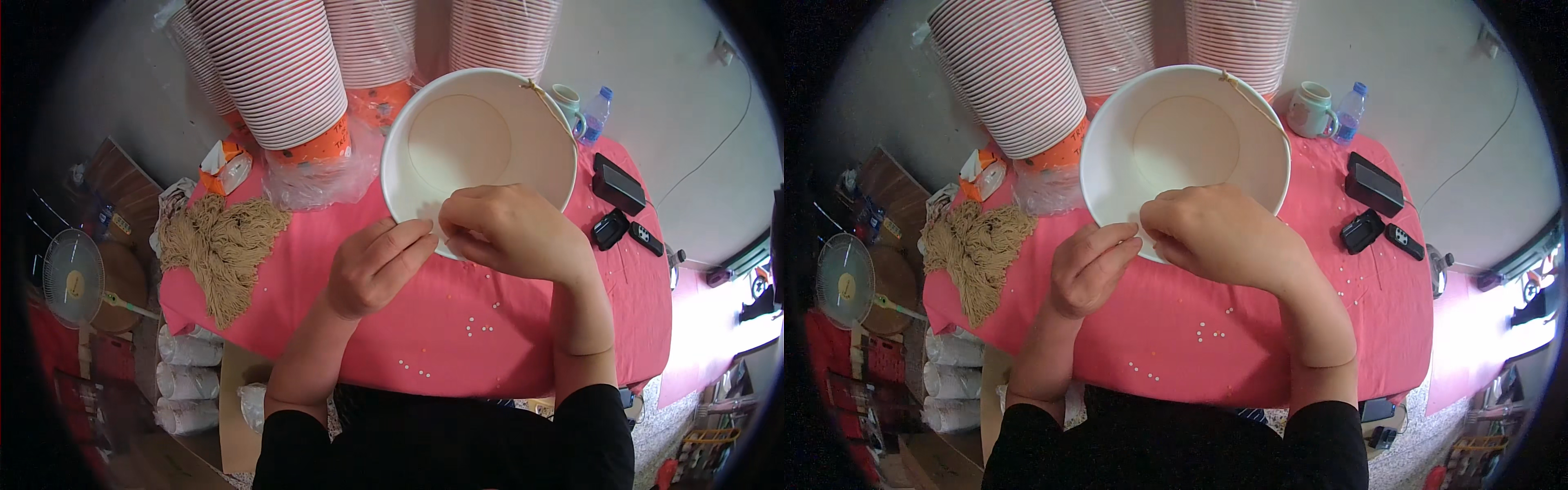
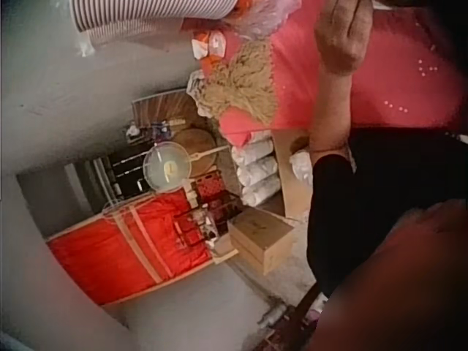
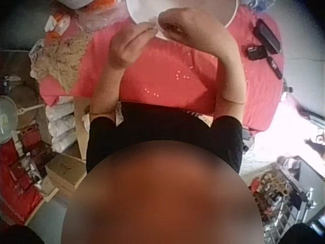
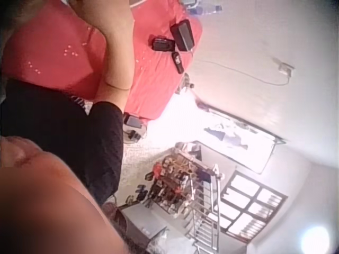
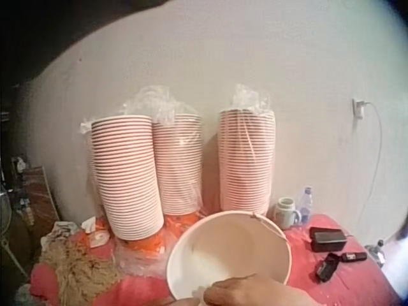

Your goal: Threading and securing rubber bands onto paper buckets.

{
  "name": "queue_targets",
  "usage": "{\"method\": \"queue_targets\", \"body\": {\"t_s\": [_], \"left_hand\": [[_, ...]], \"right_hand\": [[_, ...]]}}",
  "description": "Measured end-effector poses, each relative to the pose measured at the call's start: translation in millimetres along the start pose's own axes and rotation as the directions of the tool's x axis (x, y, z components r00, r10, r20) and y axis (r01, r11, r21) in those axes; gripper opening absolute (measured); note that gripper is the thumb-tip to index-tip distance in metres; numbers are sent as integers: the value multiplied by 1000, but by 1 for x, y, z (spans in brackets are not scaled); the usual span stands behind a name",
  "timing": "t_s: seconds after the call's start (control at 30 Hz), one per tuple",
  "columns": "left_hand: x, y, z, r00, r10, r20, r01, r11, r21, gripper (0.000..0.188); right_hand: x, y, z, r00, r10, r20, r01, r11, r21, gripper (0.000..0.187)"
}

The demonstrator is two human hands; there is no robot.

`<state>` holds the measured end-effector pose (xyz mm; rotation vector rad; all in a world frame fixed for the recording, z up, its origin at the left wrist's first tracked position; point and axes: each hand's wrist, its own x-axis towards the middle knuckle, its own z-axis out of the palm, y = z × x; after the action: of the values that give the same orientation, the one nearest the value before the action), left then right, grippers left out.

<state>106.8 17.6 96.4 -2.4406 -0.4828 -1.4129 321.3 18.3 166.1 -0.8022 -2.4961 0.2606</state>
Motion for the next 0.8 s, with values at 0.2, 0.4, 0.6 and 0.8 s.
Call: {"method": "queue_targets", "body": {"t_s": [0.2,0.4,0.6,0.8], "left_hand": [[1,-3,3,1000,-24,-15,23,999,-46,29],[0,-7,7,982,-188,-1,185,966,-181,31],[9,-4,7,952,-303,-46,289,938,-191,27],[10,0,3,950,-295,99,307,942,-137,22]], "right_hand": [[2,3,1,999,-36,-9,36,998,57,7],[2,16,-9,979,-12,203,-52,950,308,16],[8,18,-5,938,195,287,-289,895,338,23],[11,14,0,947,210,241,-285,898,335,16]]}}
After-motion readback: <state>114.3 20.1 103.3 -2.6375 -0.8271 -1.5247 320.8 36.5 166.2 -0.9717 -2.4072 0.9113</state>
